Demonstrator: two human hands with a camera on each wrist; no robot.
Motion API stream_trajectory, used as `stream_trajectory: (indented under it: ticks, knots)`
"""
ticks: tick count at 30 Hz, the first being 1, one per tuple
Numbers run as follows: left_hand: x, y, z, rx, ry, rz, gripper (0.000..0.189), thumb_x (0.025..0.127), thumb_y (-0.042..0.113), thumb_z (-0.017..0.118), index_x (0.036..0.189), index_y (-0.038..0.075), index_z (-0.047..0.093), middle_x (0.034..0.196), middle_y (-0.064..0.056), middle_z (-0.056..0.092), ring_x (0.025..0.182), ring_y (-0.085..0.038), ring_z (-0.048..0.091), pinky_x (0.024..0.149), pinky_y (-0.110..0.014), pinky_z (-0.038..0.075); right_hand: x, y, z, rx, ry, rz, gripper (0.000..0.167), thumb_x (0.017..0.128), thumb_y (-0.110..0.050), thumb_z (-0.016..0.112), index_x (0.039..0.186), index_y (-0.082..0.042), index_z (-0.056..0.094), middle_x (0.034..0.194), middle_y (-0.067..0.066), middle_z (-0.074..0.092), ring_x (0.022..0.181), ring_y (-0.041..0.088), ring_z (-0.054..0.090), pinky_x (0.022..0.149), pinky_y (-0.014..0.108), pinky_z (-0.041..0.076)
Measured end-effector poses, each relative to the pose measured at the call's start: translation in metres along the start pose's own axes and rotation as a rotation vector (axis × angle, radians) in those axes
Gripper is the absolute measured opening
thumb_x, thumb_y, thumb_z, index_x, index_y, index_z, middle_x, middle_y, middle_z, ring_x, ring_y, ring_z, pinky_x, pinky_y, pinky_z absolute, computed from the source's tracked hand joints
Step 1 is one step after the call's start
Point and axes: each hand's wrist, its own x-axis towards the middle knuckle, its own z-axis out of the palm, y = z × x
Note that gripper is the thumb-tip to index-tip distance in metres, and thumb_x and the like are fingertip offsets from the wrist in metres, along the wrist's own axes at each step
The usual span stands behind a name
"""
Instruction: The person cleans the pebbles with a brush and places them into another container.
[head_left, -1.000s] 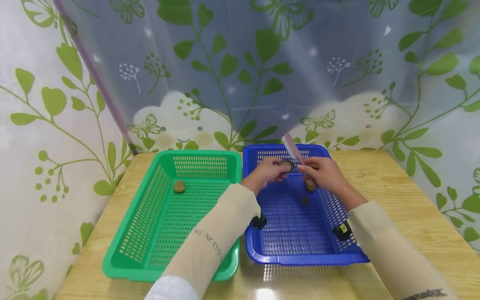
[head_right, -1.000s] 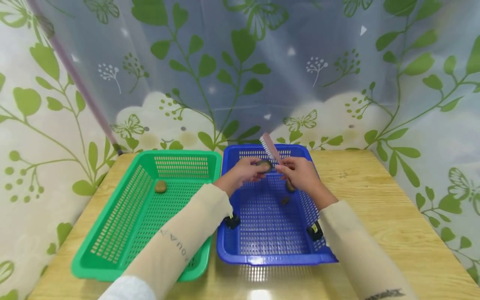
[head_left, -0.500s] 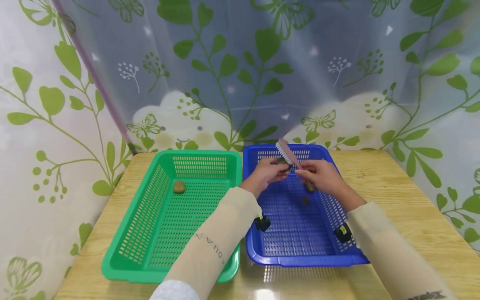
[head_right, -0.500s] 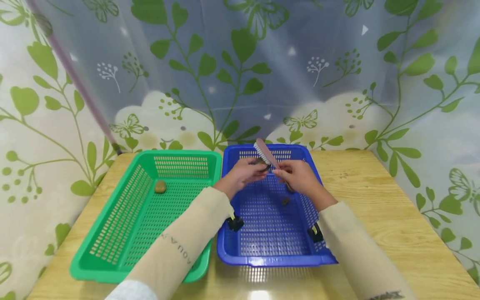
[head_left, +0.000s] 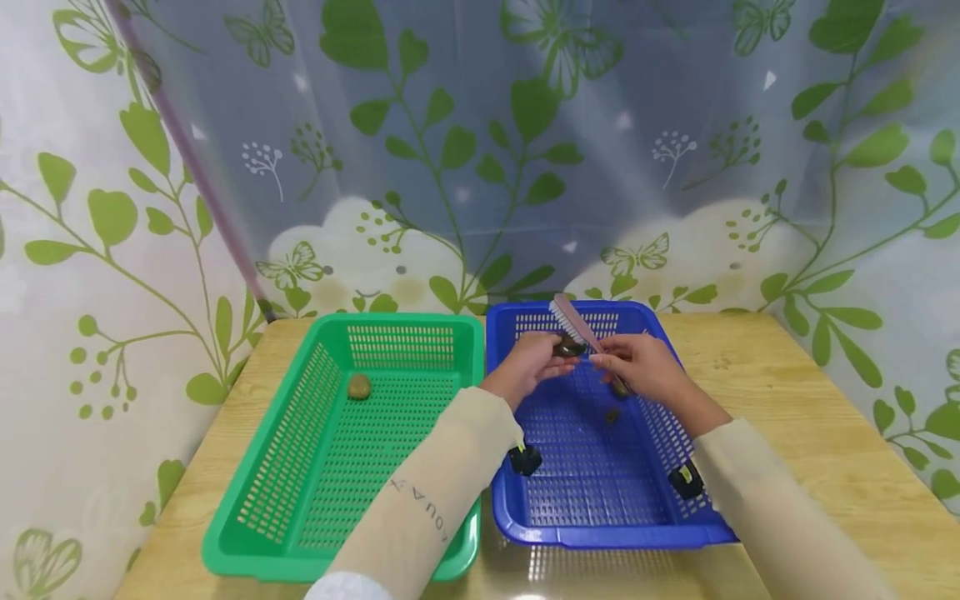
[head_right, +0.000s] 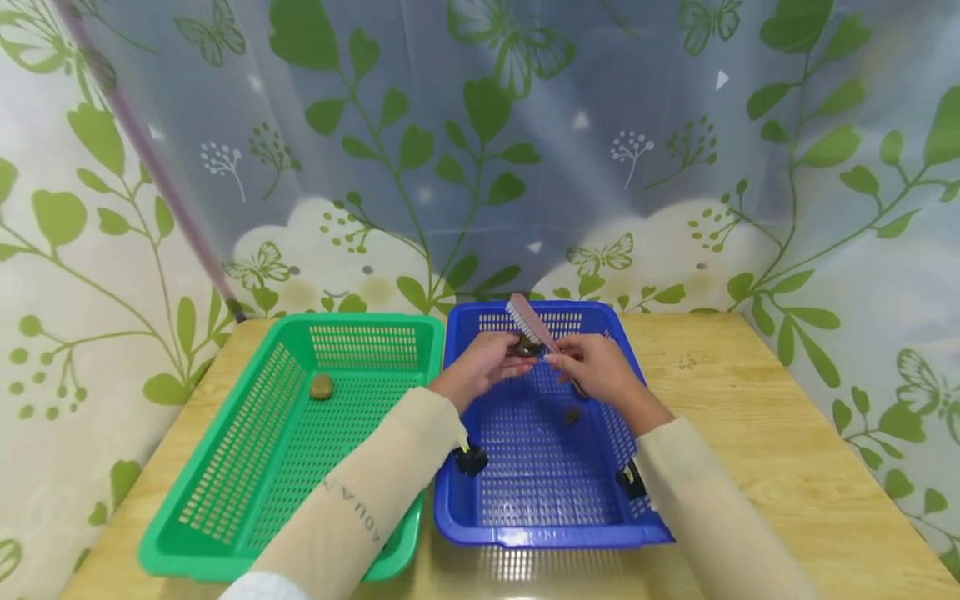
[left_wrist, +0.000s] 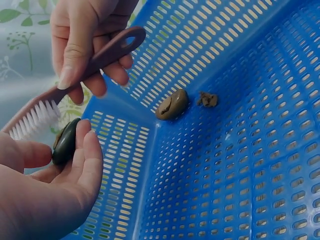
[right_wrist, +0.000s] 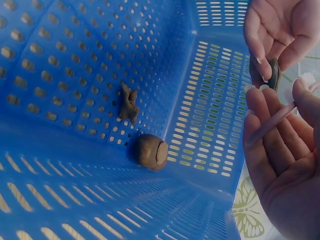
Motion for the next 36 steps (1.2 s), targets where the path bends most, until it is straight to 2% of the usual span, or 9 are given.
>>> stream_trajectory:
  ticks: [4,8,11,18,24,32,36]
  knots:
    - [0.004,-0.0026,0.0011,-0.025,-0.009,0.024,0.034,0.101,0.002,0.04,0.13,-0.006,0.055,0.116,-0.025,0.065,0.102,-0.03,0.067,0.094,-0.039,0.05,-0.0005,-0.0003,0.0015,-0.018,-0.028,-0.001,0.037,0.098,-0.026,0.06,0.12,0.003,0.063,0.096,0.016,0.073,0.076,0.026,0.07,0.057,0.032,0.048]
    - [0.0051,-0.0053,0.0006,-0.022,-0.012,0.039,0.035,0.099,-0.005,0.041,0.131,-0.007,0.055,0.118,-0.027,0.063,0.106,-0.032,0.065,0.093,-0.037,0.051,-0.0005,0.0,0.004,-0.033,-0.058,0.003,0.036,0.097,-0.024,0.062,0.12,0.003,0.063,0.095,0.016,0.073,0.073,0.023,0.069,0.057,0.032,0.048]
    - [0.0039,-0.0058,-0.0001,-0.013,-0.009,0.053,0.035,0.098,-0.008,0.043,0.131,-0.008,0.054,0.118,-0.028,0.063,0.107,-0.033,0.065,0.089,-0.034,0.053,-0.0001,0.0001,0.0052,-0.05,-0.051,-0.003,0.034,0.096,-0.024,0.063,0.118,0.002,0.064,0.093,0.015,0.073,0.072,0.024,0.07,0.059,0.033,0.05]
    - [0.0022,-0.0038,0.0001,0.019,0.01,0.058,0.033,0.097,-0.007,0.048,0.128,-0.006,0.057,0.11,-0.027,0.067,0.092,-0.027,0.07,0.081,-0.03,0.056,-0.0003,0.0013,0.0045,-0.098,-0.015,0.04,0.041,0.095,-0.028,0.064,0.122,0.002,0.063,0.102,0.019,0.072,0.077,0.025,0.071,0.069,0.04,0.056]
    - [0.0023,-0.003,-0.0001,0.04,0.006,0.058,0.034,0.098,-0.006,0.047,0.131,-0.007,0.055,0.111,-0.027,0.066,0.083,-0.021,0.069,0.084,-0.032,0.055,-0.001,-0.0003,0.0031,-0.107,-0.009,0.087,0.043,0.095,-0.029,0.065,0.124,0.002,0.062,0.105,0.02,0.071,0.08,0.027,0.071,0.066,0.038,0.054]
    - [0.0019,-0.0021,-0.0007,0.042,0.018,0.053,0.044,0.099,-0.003,0.047,0.143,-0.003,0.043,0.12,-0.026,0.062,0.086,-0.022,0.07,0.076,-0.027,0.057,-0.0016,-0.0013,0.0003,-0.207,0.046,0.129,0.038,0.095,-0.029,0.064,0.115,0.003,0.067,0.091,0.014,0.074,0.069,0.018,0.067,0.073,0.043,0.052]
    - [0.0017,-0.0031,-0.0009,0.001,0.047,0.065,0.043,0.099,-0.002,0.049,0.142,-0.001,0.045,0.119,-0.027,0.063,0.093,-0.026,0.071,0.075,-0.027,0.057,-0.0028,-0.0004,-0.0007,-0.187,0.04,0.157,0.032,0.097,-0.027,0.062,0.106,0.003,0.069,0.082,0.01,0.073,0.065,0.015,0.065,0.065,0.037,0.05]
